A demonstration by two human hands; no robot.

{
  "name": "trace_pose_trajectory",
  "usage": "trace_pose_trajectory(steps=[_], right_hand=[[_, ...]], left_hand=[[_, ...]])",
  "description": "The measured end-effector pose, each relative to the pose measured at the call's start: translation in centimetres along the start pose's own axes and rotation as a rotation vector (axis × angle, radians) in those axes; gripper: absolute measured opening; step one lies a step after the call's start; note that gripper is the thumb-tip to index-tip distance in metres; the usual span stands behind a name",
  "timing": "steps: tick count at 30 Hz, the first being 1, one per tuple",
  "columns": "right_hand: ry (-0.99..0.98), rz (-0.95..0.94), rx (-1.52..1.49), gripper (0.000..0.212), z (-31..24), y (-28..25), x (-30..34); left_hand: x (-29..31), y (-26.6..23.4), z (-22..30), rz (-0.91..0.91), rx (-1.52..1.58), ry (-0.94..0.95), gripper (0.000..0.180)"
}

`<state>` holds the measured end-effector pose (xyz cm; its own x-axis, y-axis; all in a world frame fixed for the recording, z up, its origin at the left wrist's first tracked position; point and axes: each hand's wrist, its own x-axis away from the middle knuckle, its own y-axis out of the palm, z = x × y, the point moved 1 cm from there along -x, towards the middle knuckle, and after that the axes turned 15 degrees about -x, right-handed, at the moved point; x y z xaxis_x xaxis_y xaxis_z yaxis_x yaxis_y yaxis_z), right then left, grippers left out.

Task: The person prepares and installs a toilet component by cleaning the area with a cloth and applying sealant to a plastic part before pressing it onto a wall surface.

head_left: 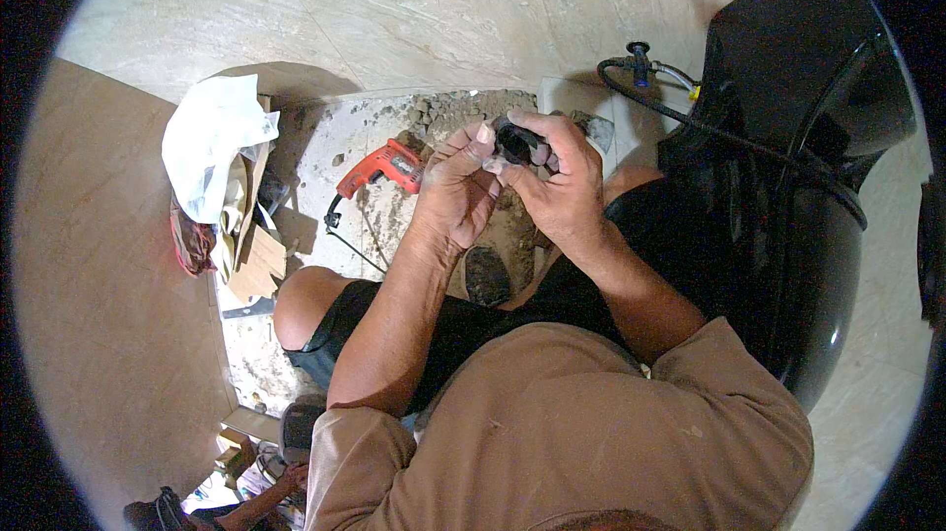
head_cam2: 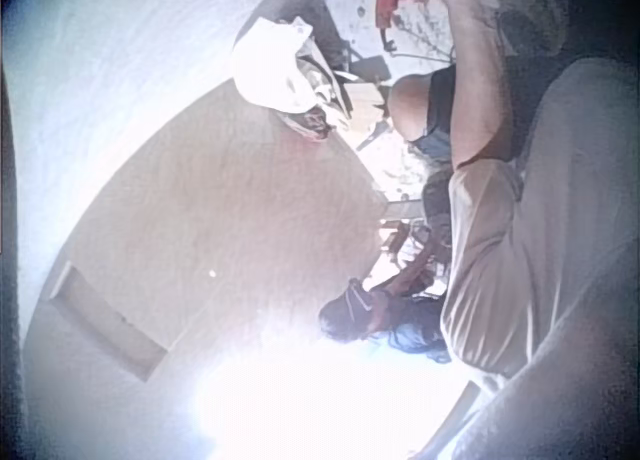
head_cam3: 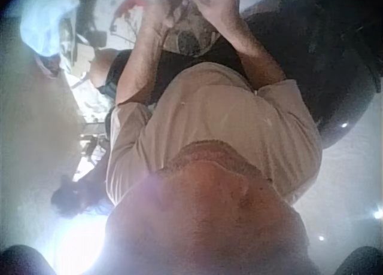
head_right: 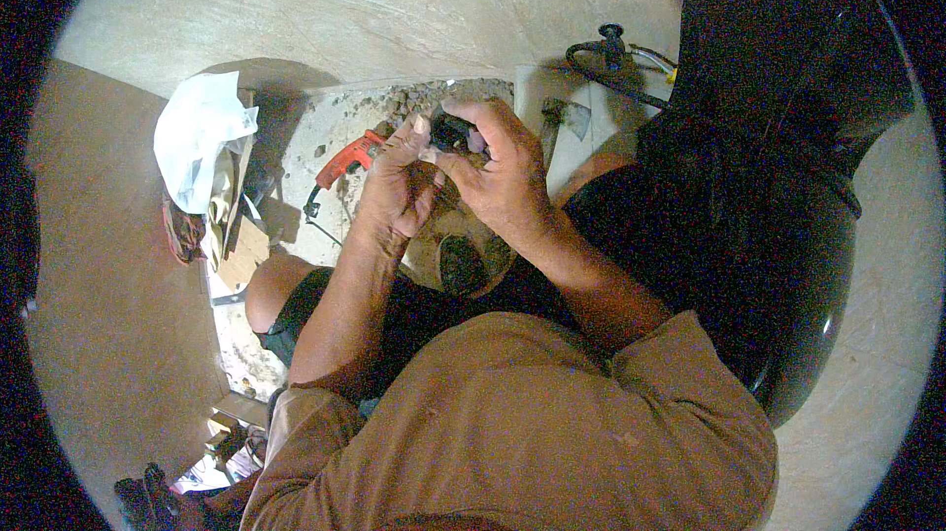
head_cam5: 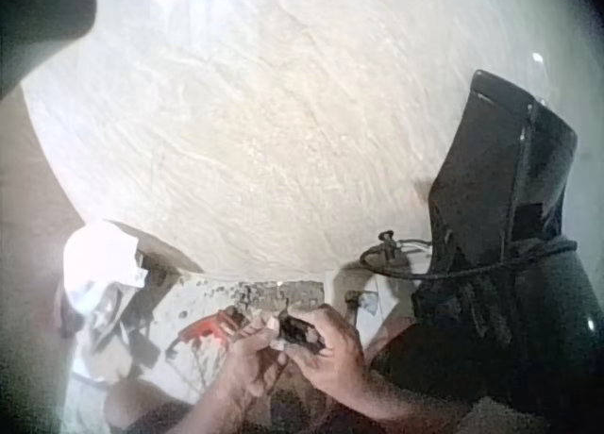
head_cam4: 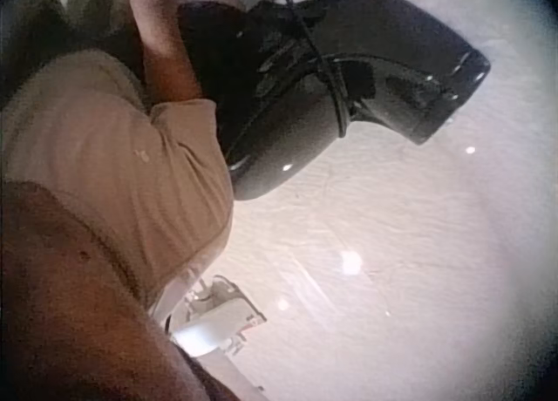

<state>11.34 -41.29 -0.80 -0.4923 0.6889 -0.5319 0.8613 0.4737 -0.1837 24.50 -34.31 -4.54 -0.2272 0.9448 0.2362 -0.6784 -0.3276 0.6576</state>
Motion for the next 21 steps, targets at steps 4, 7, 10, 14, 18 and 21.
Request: trace_pose_trajectory(steps=[4,7,10,14,18,21], right_hand=[[0.052,-0.059,-0.085,0.041,-0.2,-0.2,0.0],[0.002,0.014,-0.150,0.038,-0.6,-0.5,0.2],[0.225,0.162,-0.308,0.032,-0.4,-1.2,0.5],[0.174,0.145,-0.197,0.022,0.3,-2.1,0.3],[0.211,0.167,-0.266,0.017,1.0,-2.3,0.4],[0.114,0.245,-0.282,0.017,0.8,-2.5,0.3]], left_hand=[[-0.5,-0.2,-0.3,-0.072,0.085,-0.061,0.025],[-0.9,-0.3,-0.6,0.013,0.255,-0.067,0.029],[-1.0,-0.6,-0.6,0.014,0.274,-0.042,0.030],[-1.0,-0.8,-0.6,-0.029,0.274,-0.006,0.031],[-1.0,-0.8,-0.6,0.003,0.250,-0.003,0.032],[-1.0,-0.7,-0.6,-0.034,0.257,-0.010,0.033]])
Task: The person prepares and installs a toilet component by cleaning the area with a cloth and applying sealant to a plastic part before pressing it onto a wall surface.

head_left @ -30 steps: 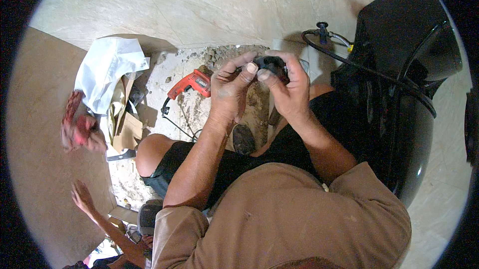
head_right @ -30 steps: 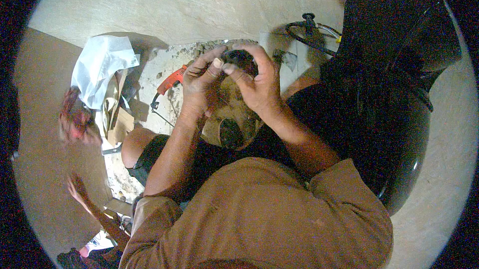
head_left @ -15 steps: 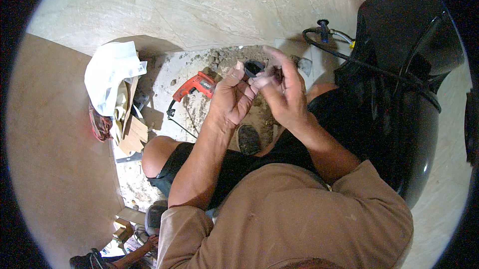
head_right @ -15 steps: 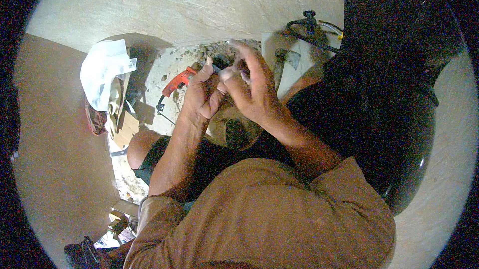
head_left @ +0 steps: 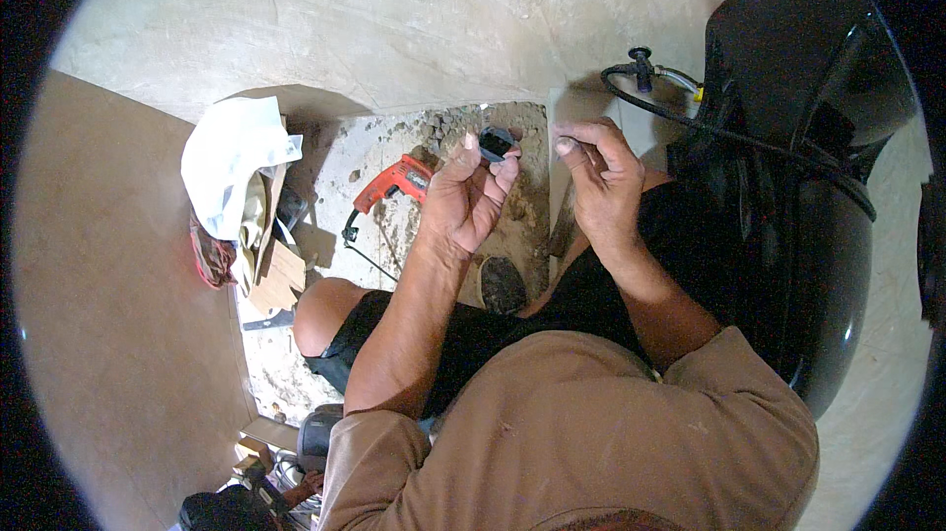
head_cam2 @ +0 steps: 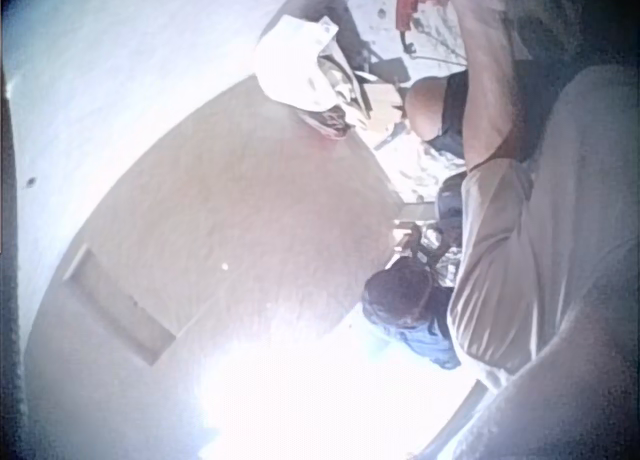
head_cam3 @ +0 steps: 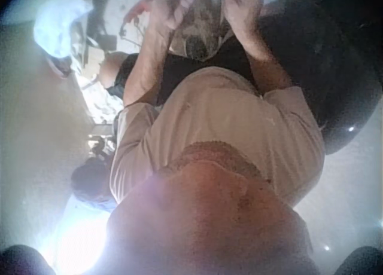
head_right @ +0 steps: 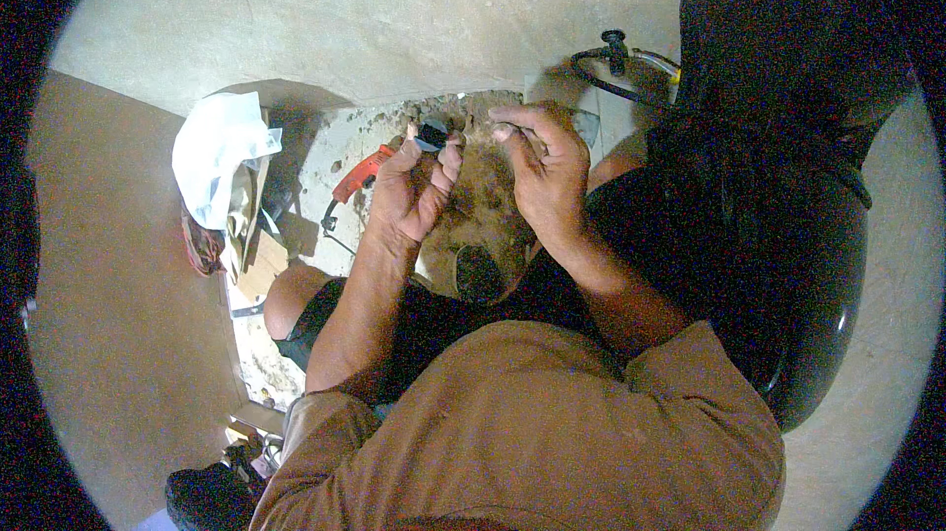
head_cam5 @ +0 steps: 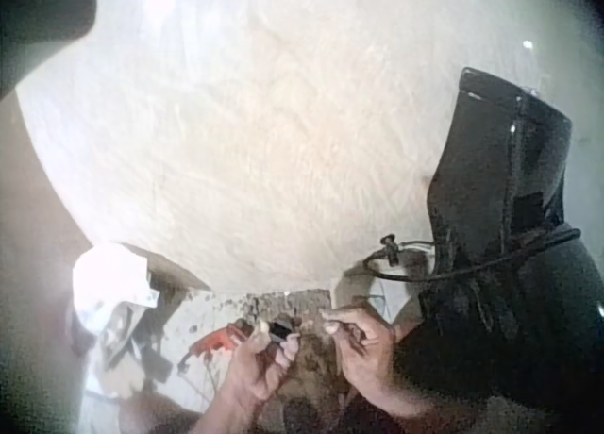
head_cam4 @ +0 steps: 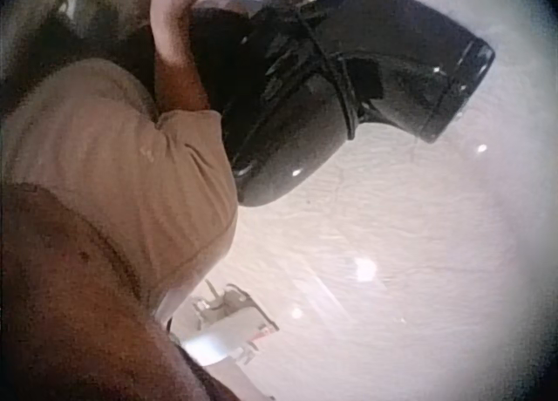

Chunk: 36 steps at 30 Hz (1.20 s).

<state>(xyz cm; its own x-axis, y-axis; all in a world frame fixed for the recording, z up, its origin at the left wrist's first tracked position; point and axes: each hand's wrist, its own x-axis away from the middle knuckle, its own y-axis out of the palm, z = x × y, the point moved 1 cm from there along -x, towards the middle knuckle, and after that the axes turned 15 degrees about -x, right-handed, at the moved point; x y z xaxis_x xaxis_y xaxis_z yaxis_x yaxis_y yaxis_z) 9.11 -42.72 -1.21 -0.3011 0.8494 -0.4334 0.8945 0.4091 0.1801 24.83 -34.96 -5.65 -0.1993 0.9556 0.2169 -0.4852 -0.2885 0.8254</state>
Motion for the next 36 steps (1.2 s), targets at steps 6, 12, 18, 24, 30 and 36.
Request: trace_pose_trajectory(steps=[6,12,18,24,30,36], right_hand=[[-0.102,0.022,0.126,0.017,-1.7,-0.3,0.1],[-0.269,-0.082,0.192,0.018,-2.8,-0.1,0.3],[-0.399,-0.178,0.292,0.019,-2.9,-0.1,0.7],[-0.092,-0.015,-0.120,0.014,-1.8,-0.5,1.1],[0.007,-0.014,-0.073,0.011,-0.7,-1.1,0.6],[0.212,0.009,-0.002,0.016,0.7,-1.5,0.6]], left_hand=[[-0.1,-0.5,-0.3,0.000,0.006,0.014,0.031],[-0.4,-0.5,-0.6,-0.088,-0.007,0.096,0.031],[-0.3,-0.2,-0.4,-0.057,-0.045,0.100,0.031],[-0.3,0.5,0.0,-0.126,0.016,0.052,0.031],[0.1,0.7,-0.1,-0.077,0.076,0.022,0.031],[-0.3,0.9,0.2,-0.122,-0.039,0.046,0.030]])
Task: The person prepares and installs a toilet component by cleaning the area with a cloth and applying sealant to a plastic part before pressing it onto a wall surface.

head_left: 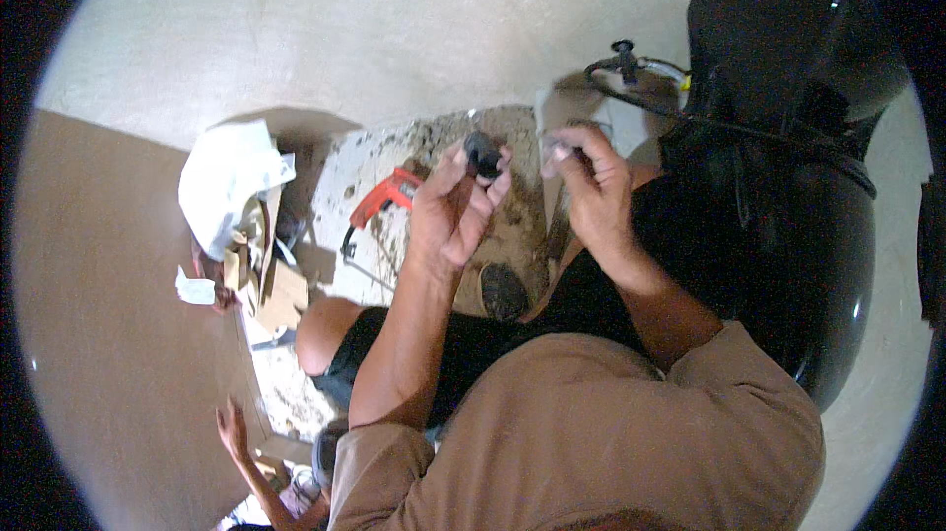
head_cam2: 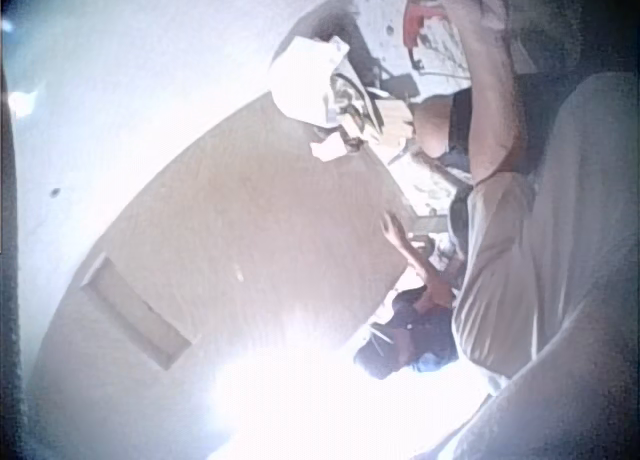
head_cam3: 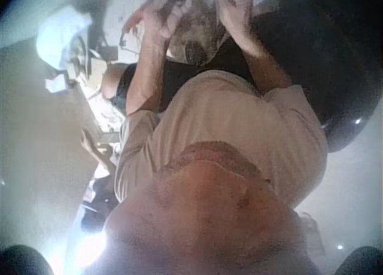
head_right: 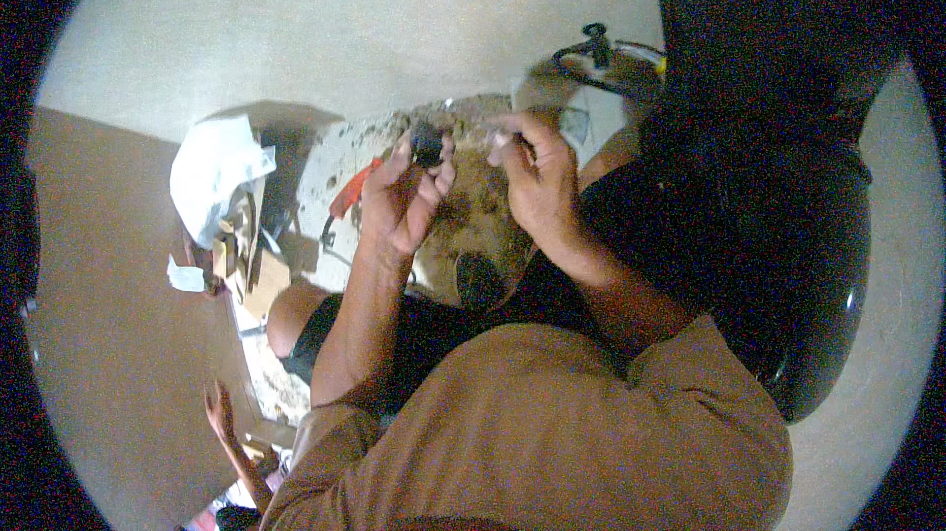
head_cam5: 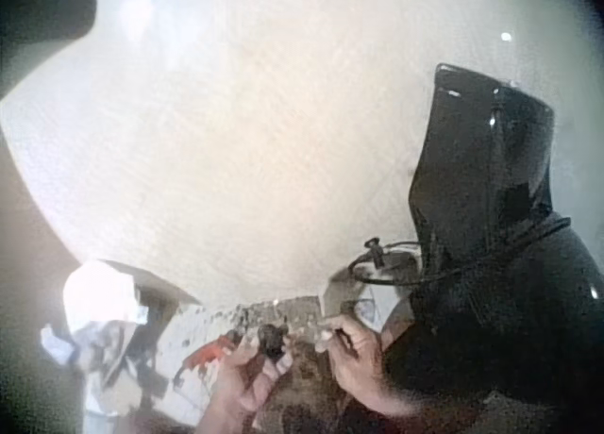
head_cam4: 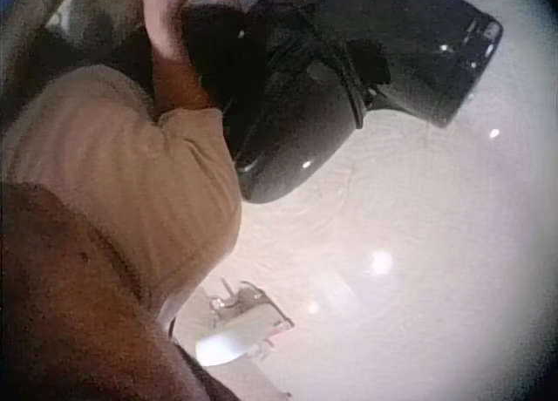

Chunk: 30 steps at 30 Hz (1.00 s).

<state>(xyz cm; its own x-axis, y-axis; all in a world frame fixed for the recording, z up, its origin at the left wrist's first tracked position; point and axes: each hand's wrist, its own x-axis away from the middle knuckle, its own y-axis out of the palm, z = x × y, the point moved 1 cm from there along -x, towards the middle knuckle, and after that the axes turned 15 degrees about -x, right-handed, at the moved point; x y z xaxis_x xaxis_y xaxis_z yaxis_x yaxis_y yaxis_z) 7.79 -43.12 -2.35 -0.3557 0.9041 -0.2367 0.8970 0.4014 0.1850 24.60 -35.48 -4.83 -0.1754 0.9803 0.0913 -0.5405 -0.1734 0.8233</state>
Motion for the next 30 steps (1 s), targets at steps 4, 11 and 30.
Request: trace_pose_trajectory(steps=[4,11,30], right_hand=[[0.065,0.107,-0.162,0.015,0.3,-0.2,-0.6],[-0.245,-0.047,0.250,0.014,-2.8,-0.1,-0.6],[-0.416,-0.357,0.382,0.020,-6.6,0.2,-1.3]], left_hand=[[0.0,0.5,0.2,-0.023,-0.098,-0.021,0.040],[0.8,1.6,0.4,-0.099,-0.217,0.009,0.034],[0.7,1.7,0.2,-0.158,-0.451,0.134,0.039]])
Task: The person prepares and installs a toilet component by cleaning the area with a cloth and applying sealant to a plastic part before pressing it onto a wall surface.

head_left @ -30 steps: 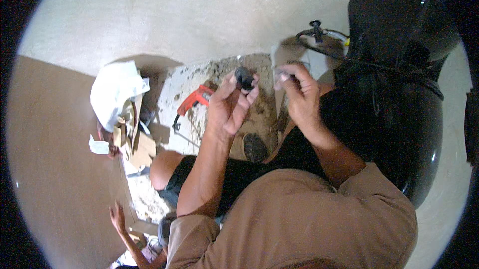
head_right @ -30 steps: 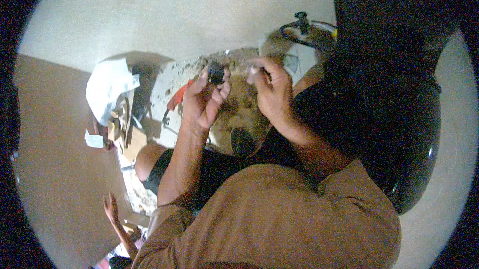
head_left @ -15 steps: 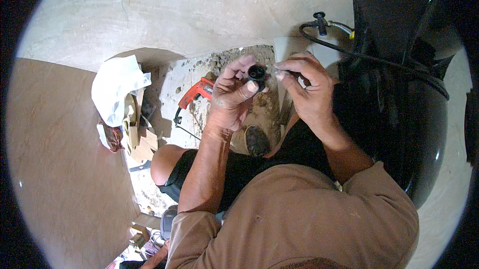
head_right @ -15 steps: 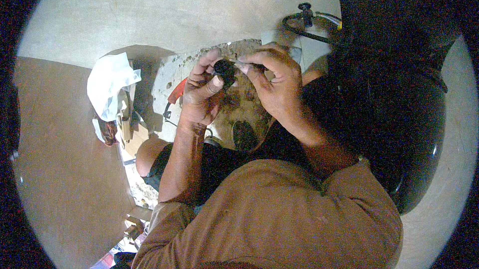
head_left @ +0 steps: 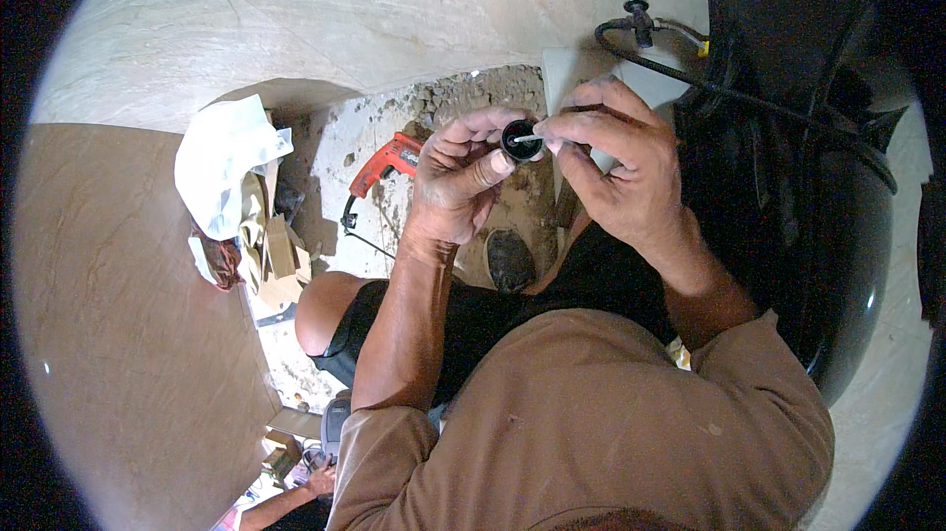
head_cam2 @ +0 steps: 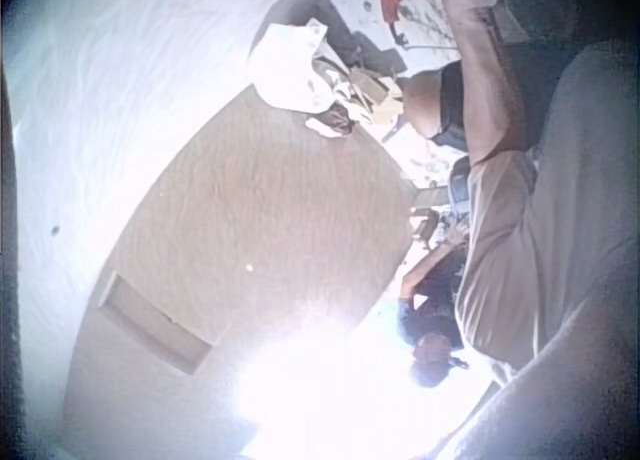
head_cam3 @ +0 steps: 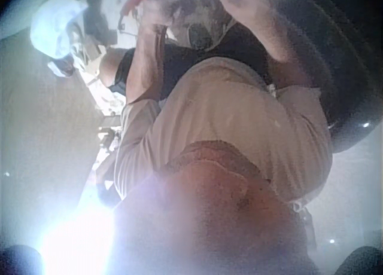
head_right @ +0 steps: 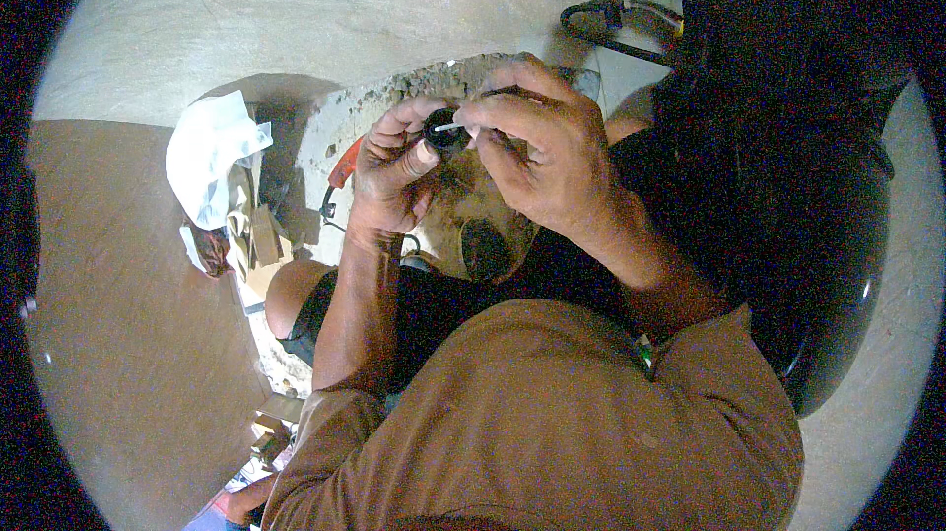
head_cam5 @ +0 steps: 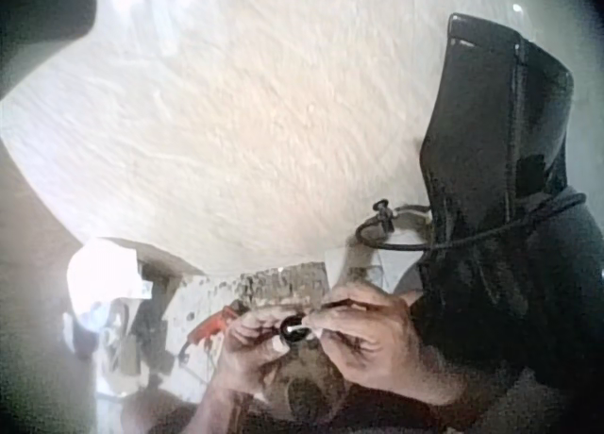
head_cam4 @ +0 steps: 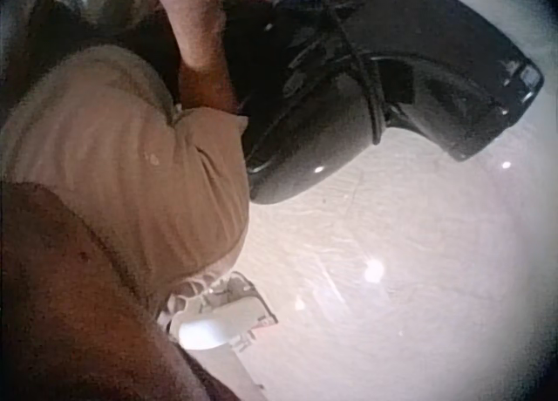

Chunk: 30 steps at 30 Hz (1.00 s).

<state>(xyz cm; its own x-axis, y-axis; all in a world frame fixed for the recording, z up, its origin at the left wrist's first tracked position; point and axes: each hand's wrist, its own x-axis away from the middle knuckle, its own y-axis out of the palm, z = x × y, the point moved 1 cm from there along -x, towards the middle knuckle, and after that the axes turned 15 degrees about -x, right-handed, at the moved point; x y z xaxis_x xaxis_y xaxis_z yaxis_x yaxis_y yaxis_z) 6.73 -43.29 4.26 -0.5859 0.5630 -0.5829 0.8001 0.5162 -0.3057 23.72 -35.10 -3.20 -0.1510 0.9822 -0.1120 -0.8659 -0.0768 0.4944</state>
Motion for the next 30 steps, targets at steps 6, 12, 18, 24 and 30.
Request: trace_pose_trajectory(steps=[6,12,18,24,30], right_hand=[[-0.014,-0.022,-0.018,0.021,0.3,-0.2,-0.2],[-0.034,-0.017,0.036,0.026,0.7,-0.3,-0.3],[0.025,-0.059,0.049,0.019,1.1,-0.2,-0.4],[0.010,-0.081,0.053,0.019,1.4,-0.2,-0.7],[-0.020,-0.109,0.091,0.015,1.9,-0.2,-0.8]], left_hand=[[-0.2,0.0,0.1,-0.015,-0.015,-0.012,0.038],[-0.3,-0.1,-0.1,-0.006,-0.001,0.001,0.036],[-0.6,-0.2,-0.5,0.013,-0.025,0.017,0.036],[-0.8,-0.5,-0.7,0.030,0.041,-0.038,0.037],[-0.8,-0.6,-1.1,0.064,0.043,-0.028,0.036]])
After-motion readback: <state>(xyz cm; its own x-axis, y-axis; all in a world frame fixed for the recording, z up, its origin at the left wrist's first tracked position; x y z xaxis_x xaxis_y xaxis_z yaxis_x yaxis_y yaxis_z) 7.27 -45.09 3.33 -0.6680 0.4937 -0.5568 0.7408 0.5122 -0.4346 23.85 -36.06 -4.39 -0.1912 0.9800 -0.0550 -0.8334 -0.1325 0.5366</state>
